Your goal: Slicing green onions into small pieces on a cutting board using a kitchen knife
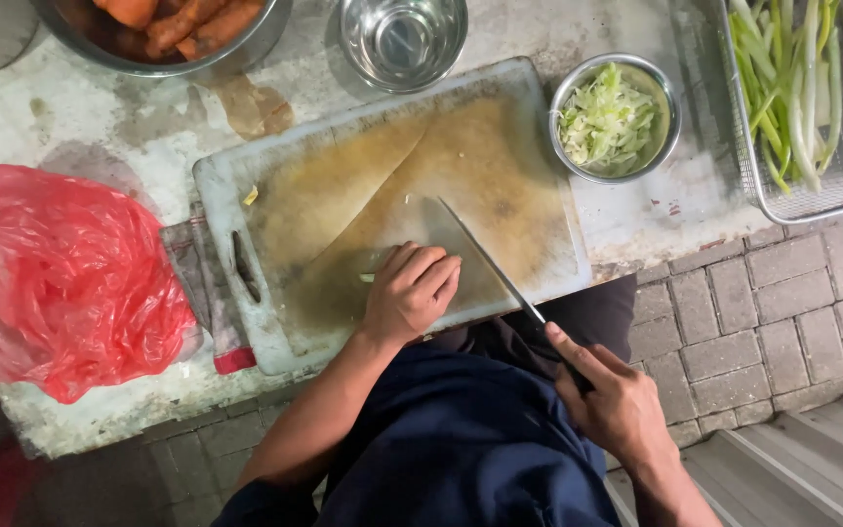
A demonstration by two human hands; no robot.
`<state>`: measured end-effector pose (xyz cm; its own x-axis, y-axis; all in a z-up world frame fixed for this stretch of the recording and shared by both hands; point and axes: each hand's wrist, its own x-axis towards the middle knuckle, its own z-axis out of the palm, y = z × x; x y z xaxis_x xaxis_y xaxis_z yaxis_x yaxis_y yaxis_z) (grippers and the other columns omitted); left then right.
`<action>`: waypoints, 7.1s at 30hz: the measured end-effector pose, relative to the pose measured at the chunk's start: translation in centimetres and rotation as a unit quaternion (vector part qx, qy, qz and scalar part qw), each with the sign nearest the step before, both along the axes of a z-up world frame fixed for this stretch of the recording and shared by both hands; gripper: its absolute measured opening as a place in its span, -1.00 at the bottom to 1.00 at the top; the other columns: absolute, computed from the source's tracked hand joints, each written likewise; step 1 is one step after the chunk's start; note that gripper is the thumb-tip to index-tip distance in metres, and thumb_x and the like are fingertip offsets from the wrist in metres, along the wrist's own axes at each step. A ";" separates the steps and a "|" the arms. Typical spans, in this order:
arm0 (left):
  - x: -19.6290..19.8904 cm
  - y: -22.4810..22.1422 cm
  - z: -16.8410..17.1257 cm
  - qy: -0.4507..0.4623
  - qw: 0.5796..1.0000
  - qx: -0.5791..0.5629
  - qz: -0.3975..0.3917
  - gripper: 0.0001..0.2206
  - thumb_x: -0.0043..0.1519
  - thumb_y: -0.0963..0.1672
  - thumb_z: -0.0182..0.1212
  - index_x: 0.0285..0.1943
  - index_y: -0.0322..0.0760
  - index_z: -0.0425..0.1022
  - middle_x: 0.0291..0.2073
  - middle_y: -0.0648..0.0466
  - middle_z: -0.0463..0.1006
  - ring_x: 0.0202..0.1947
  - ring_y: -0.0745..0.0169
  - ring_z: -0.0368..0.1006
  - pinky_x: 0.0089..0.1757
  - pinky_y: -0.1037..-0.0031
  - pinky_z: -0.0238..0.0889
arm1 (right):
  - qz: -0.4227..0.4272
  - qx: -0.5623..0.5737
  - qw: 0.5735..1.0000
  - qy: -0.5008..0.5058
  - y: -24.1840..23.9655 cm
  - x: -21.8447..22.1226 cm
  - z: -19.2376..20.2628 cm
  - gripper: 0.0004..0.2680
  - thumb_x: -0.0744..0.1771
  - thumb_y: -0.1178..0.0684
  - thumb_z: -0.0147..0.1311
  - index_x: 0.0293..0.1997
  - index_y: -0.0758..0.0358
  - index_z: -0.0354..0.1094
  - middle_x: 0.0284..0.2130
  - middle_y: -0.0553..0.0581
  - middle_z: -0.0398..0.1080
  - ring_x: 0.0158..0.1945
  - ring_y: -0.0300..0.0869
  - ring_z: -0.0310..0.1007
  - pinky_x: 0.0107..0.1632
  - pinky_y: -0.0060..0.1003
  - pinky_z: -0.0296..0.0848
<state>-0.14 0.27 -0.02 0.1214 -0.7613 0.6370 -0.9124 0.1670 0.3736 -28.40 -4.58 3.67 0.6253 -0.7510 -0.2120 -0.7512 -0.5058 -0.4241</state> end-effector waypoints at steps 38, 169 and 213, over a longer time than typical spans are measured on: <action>-0.2 -3.8 -1.4 0.067 0.995 -0.052 -0.057 -0.82 0.13 -0.28 0.19 -0.52 -0.27 0.36 -0.55 0.06 0.28 -0.60 0.11 0.25 -0.41 0.45 0.27 | 0.029 -0.091 0.982 -0.162 -2.7 6.7 -0.7 -0.66 0.20 0.07 0.12 0.07 -0.17 0.47 -0.53 -0.03 0.41 -0.58 0.02 0.46 -0.53 -0.08 0.45; -0.2 -2.9 -2.2 0.046 0.998 -0.026 -0.043 -0.90 0.06 -0.20 0.24 -0.48 -0.19 0.40 -0.53 0.10 0.34 -0.53 0.11 0.37 -0.41 0.39 0.30 | 0.072 -0.089 0.988 -0.105 -4.2 10.5 2.1 -0.67 0.24 0.06 0.01 0.12 -0.15 0.43 -0.53 0.03 0.44 -0.58 0.09 0.49 -0.50 -0.01 0.49; 0.0 -2.8 -2.6 0.066 0.997 -0.020 -0.034 -0.93 0.03 -0.23 0.25 -0.42 -0.21 0.46 -0.52 0.09 0.36 -0.53 0.08 0.38 -0.40 0.39 0.33 | 0.034 -0.026 0.997 -0.061 -4.0 9.4 0.6 -0.63 0.24 -0.02 0.01 0.18 -0.30 0.35 -0.47 0.04 0.47 -0.49 0.17 0.49 -0.45 0.12 0.50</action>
